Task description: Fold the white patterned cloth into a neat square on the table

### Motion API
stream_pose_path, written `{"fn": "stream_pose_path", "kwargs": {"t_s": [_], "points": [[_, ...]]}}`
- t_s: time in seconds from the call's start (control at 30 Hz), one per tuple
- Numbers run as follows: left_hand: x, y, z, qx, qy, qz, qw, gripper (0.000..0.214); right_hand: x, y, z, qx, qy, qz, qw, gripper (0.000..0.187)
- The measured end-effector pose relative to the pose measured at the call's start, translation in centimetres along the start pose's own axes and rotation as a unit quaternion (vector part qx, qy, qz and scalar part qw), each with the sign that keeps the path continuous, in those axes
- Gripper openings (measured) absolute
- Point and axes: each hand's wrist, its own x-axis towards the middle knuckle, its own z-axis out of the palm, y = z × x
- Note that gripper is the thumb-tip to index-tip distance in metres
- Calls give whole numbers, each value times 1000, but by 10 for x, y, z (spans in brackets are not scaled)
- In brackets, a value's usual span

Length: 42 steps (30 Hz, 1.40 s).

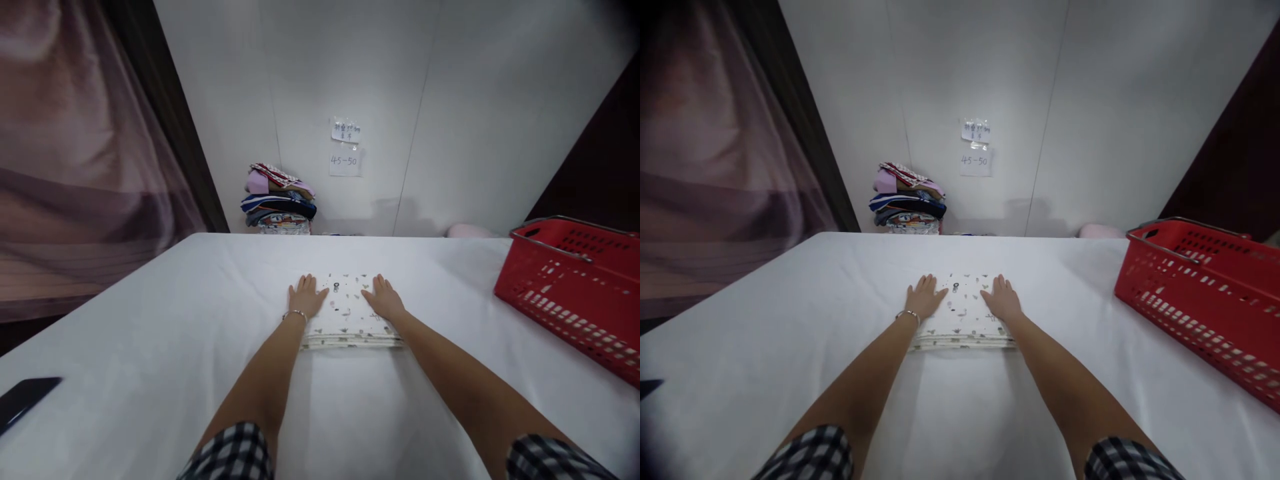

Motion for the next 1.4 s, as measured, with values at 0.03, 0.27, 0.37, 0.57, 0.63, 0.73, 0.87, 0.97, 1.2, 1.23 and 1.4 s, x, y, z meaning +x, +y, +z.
{"fn": "stream_pose_path", "kwargs": {"t_s": [0.03,0.27,0.37,0.57,0.63,0.73,0.87,0.97,1.2,1.23,1.4], "points": [[1,-3,4,-5,-4,-6,1000,67,-1,0,0,2,-2,-2,1000,77],[2,-8,15,-8,7,-5,1000,71,1,-6,-13,-19,-35,6,999,73],[1,-6,14,-6,12,-8,1000,70,6,-26,-22,-58,-1,-14,998,72],[-1,-5,16,-4,20,-11,1000,71,8,-61,-3,-61,-18,-155,986,74],[0,-5,17,-1,19,-15,1000,70,7,-61,9,-60,-52,-147,986,75],[0,-5,18,6,14,-19,1000,70,9,-56,17,-57,-45,-143,987,76],[0,-5,17,15,20,-17,1000,69,12,-58,10,-51,-53,-144,987,74],[-1,-4,17,11,23,-16,1000,69,7,-63,4,-39,-68,-134,988,75],[-1,-4,19,3,39,-17,999,66,-17,-71,16,-43,-51,-198,978,75],[-1,-4,18,4,37,-17,999,66,-17,-73,15,-39,-54,-195,979,75],[0,-5,18,8,35,-14,999,65,-28,-70,-8,-5,-116,-170,979,71]]}}
